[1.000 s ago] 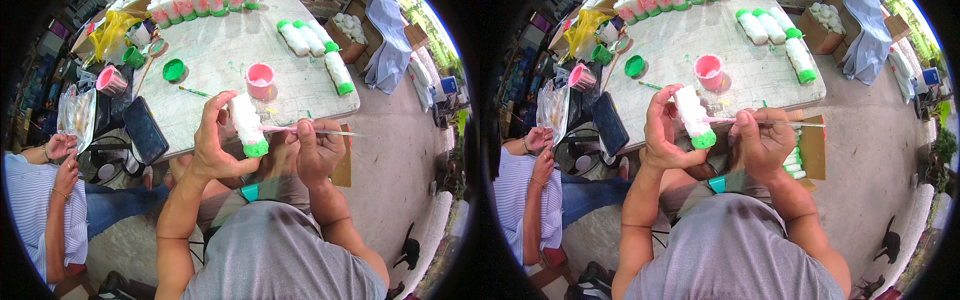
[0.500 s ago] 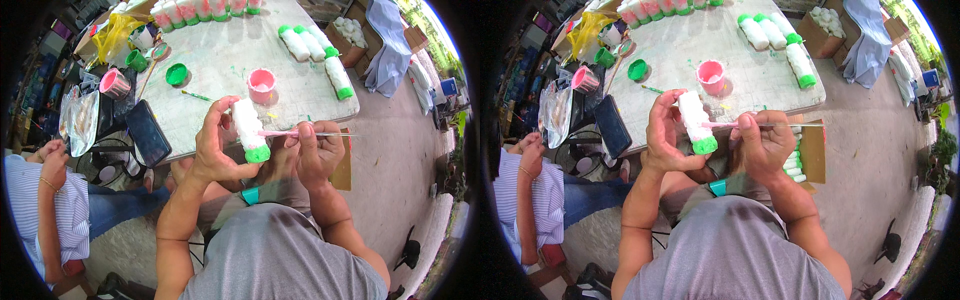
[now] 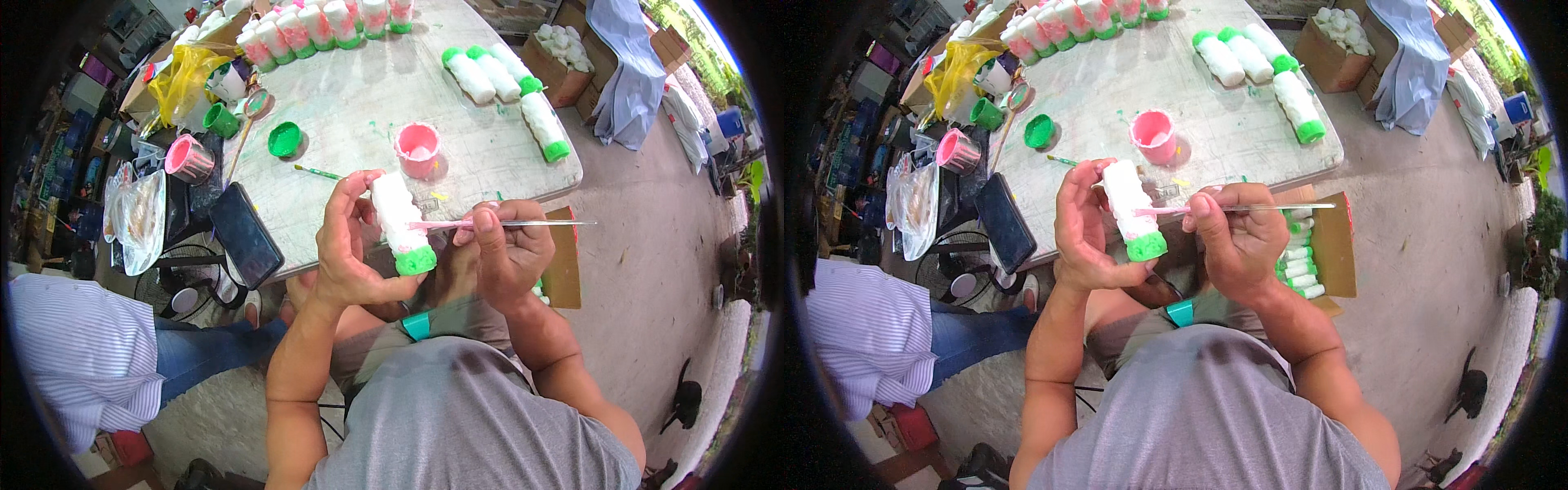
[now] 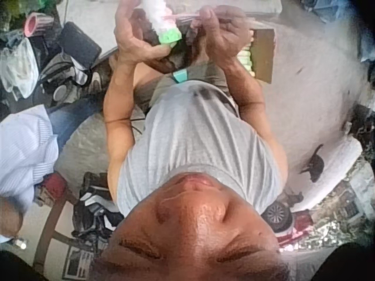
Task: The person paints pink floral patterns onto small white cylindrical objects that have green bases using a fine brush. They repeatedly dip the brush into pink paint and apply details to each object, then place the finished items on the table.
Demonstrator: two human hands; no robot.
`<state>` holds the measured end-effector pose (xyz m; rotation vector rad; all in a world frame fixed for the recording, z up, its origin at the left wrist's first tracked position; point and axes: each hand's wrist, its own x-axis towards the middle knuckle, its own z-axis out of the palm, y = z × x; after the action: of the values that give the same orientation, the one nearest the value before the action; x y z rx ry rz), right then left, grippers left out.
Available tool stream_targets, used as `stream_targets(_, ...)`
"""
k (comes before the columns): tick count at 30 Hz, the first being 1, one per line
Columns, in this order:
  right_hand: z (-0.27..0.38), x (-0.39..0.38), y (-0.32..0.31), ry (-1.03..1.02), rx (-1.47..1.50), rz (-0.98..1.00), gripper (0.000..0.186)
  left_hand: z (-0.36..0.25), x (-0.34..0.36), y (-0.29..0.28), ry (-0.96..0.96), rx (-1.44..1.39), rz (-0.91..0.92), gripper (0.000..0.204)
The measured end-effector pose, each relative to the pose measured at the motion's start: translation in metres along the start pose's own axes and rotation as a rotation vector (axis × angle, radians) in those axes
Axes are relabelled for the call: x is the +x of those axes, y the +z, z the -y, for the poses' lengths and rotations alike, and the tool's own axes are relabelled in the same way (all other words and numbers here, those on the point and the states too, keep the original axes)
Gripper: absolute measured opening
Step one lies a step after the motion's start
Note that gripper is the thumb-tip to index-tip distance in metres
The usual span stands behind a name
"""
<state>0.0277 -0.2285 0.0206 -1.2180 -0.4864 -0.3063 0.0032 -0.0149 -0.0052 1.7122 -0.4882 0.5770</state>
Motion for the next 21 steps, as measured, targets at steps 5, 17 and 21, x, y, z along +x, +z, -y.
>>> stream_targets(5,0.005,0.002,-0.001,-0.125,-0.02,0.041,0.015,0.0,0.001,0.001,0.074,0.018,-0.006,0.124)
stream_targets(17,0.013,0.001,-0.007,-0.385,-0.308,0.335,0.017,0.002,0.005,0.005,0.151,0.114,-0.061,0.118)
stream_targets(21,0.016,-0.002,-0.006,-0.328,-0.25,0.28,0.016,-0.001,0.005,0.005,0.136,0.101,-0.061,0.117)
